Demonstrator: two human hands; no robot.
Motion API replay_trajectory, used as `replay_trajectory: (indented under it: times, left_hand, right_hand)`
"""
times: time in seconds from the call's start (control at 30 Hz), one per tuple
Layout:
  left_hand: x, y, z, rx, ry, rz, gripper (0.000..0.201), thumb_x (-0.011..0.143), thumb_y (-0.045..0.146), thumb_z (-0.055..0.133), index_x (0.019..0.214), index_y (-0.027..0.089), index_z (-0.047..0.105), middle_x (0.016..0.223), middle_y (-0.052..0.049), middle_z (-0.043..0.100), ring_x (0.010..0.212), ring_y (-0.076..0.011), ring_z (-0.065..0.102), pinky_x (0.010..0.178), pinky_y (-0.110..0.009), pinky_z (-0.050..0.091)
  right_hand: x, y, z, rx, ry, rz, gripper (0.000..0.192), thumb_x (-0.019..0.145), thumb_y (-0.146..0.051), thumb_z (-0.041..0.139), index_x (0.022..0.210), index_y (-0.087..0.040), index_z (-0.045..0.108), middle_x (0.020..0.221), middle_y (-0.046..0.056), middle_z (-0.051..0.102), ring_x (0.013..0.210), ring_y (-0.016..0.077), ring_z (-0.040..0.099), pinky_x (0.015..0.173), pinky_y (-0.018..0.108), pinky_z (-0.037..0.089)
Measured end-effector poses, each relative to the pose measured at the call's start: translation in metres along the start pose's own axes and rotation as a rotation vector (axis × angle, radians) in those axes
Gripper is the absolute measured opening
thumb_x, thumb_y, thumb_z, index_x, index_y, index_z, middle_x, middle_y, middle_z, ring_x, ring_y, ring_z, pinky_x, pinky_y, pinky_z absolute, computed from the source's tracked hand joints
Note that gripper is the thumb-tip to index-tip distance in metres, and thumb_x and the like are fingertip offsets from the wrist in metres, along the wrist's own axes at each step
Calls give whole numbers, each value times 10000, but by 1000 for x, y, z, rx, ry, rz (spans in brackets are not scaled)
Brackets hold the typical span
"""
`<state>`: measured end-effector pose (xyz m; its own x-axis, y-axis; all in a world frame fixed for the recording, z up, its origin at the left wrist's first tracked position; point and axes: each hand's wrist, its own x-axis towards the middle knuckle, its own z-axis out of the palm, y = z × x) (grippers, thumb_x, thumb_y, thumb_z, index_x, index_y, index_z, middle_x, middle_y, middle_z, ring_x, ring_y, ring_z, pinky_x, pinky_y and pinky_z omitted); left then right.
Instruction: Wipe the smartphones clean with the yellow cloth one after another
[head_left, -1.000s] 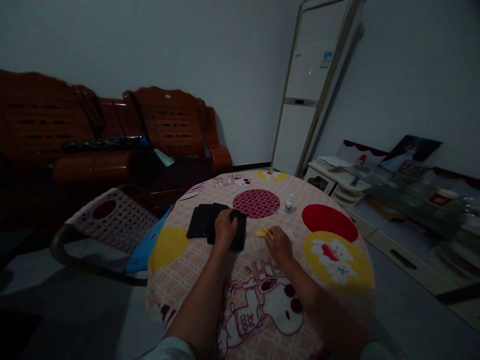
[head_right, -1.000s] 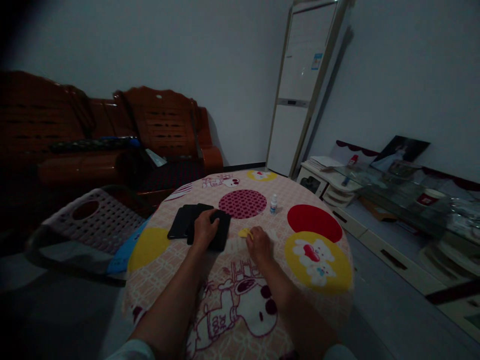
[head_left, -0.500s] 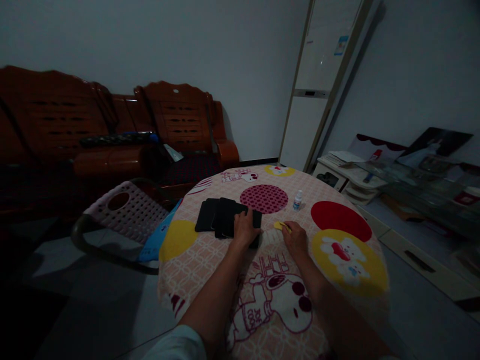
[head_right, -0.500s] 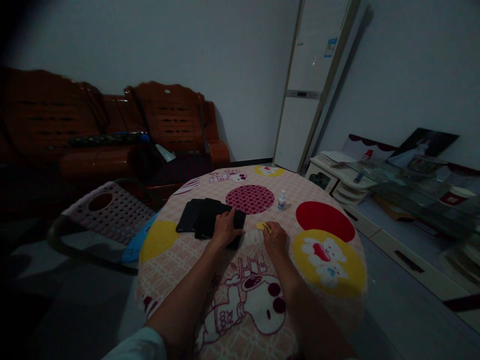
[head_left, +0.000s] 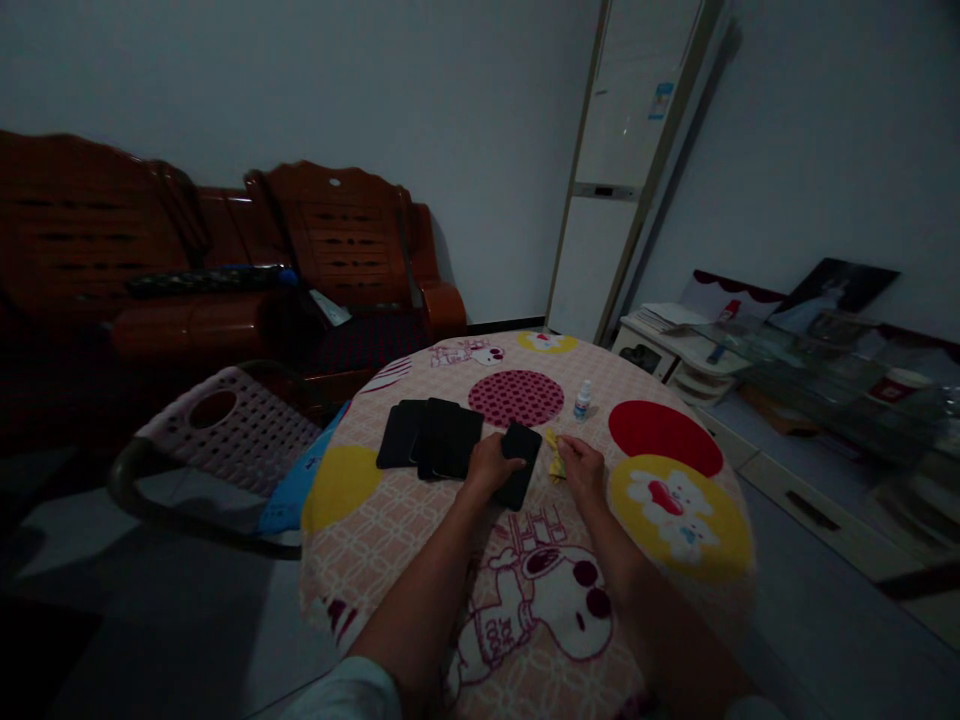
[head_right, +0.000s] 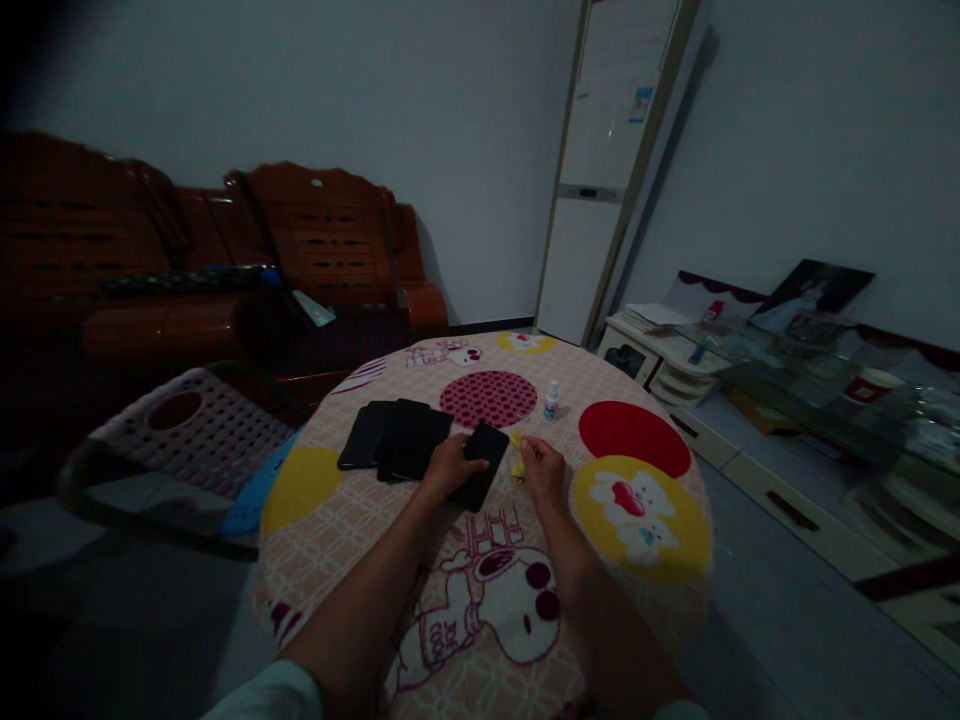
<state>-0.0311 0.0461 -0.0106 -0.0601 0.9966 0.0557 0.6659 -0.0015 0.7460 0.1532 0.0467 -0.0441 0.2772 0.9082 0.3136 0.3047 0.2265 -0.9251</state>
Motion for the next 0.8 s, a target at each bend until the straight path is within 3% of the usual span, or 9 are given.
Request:
replay_trajectory:
  times: [0.1,0.17,0.3,0.43,0.53,0.67,0.8]
  left_hand:
    - [8,-7,7,-406,-55,-114,230,550,208,778,742,172,659,760,-38,684,789,-224,639,736,-302,461]
    - [10,-8,11,-751,-92,-219,164,575,185,748,700,155,646,679,-16,666,699,-192,636,699,-295,481]
    - [8,-2,13,-1060,-121,-315,119,710,202,635,813,143,636,718,-31,684,651,-161,648,688,-297,517]
    - [4,8,10,-1397,-133,-514,178,787,178,560,948,149,629,770,-48,700,679,-175,675,720,-328,543]
    - [1,12,9,-1525,-193,-579,248,859,226,491,1054,135,614,860,-85,710,762,-202,690,759,-353,543]
    - [-1,12,11,-1605,-366,-543,439,923,410,385,1117,78,596,904,-150,701,809,-238,688,777,-386,536]
    - [-4,13,13,-1653,-499,-450,622,893,581,345,1141,70,598,940,-172,692,844,-263,677,798,-427,523]
  right_hand:
    - [5,9,1,127,-2,57,425,702,-371,610,1052,-141,675,994,75,717,865,223,661,779,352,533]
    - [7,14,2,218,-17,63,495,668,-320,613,1138,-163,632,1065,58,700,906,216,658,807,362,534]
    - [8,15,4,258,-3,67,533,619,-248,591,1145,-171,625,1068,49,694,909,211,653,816,370,538]
    - [6,8,3,228,32,97,482,639,-269,582,1098,-136,645,972,65,699,795,205,659,743,372,559]
    - [4,0,-1,176,47,106,457,693,-301,555,1100,-111,636,923,87,691,711,198,659,674,367,562]
    - [0,-12,-10,-89,106,-122,347,737,-279,537,1033,-146,661,1038,104,671,927,228,628,840,386,511]
    - [-6,-23,-11,-206,120,-297,320,789,-221,496,1073,-158,629,1019,100,661,953,220,610,870,375,487]
